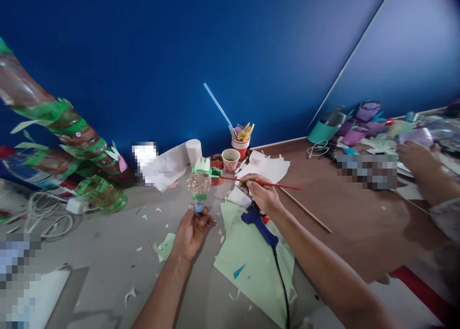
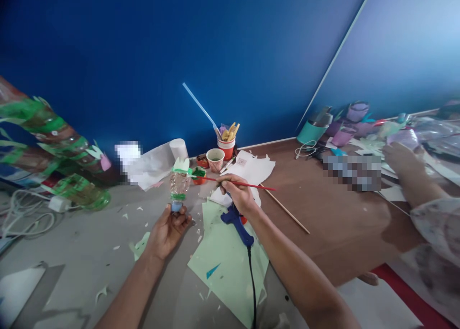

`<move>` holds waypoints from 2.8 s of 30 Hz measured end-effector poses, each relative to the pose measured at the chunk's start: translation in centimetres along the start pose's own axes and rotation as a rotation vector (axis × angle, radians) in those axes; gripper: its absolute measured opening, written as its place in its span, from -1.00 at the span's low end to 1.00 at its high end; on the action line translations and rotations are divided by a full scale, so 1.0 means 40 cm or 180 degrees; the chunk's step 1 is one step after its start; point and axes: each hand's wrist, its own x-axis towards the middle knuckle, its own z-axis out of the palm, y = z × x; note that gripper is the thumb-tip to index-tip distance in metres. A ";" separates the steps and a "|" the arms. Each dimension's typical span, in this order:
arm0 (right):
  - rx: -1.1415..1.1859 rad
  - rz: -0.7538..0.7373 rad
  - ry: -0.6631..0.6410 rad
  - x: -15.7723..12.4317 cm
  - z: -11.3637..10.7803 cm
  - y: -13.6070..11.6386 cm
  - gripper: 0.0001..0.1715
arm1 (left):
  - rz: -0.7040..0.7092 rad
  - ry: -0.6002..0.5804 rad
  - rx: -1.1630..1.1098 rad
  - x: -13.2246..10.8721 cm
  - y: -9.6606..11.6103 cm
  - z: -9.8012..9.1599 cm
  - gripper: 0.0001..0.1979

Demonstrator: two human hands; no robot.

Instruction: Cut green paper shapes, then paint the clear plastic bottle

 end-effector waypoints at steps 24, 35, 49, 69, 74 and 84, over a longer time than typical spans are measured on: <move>0.0020 0.0389 -0.0294 -0.003 0.015 -0.003 -0.84 | -0.0437 -0.0161 -0.0296 -0.004 0.004 0.000 -0.81; -0.0213 0.0214 -0.0445 -0.010 0.007 0.005 -0.85 | -0.0311 -0.0182 -0.0225 -0.003 0.005 -0.002 -0.68; -0.0225 0.0011 -0.0380 -0.011 0.006 0.002 -0.84 | -0.0115 0.0030 -0.0097 -0.001 0.001 0.004 -0.64; -0.0084 -0.0058 -0.0823 -0.015 0.019 -0.007 -0.83 | -0.0104 0.0062 -0.0154 0.003 0.002 0.001 -0.58; -0.0532 -0.0164 -0.1142 -0.014 0.019 -0.017 -0.84 | -0.0125 -0.0001 -0.0168 0.002 0.004 0.002 -0.54; -0.0166 0.0154 -0.1061 -0.011 0.019 -0.012 -0.88 | -0.0156 -0.0007 -0.0245 0.003 0.005 0.002 -0.54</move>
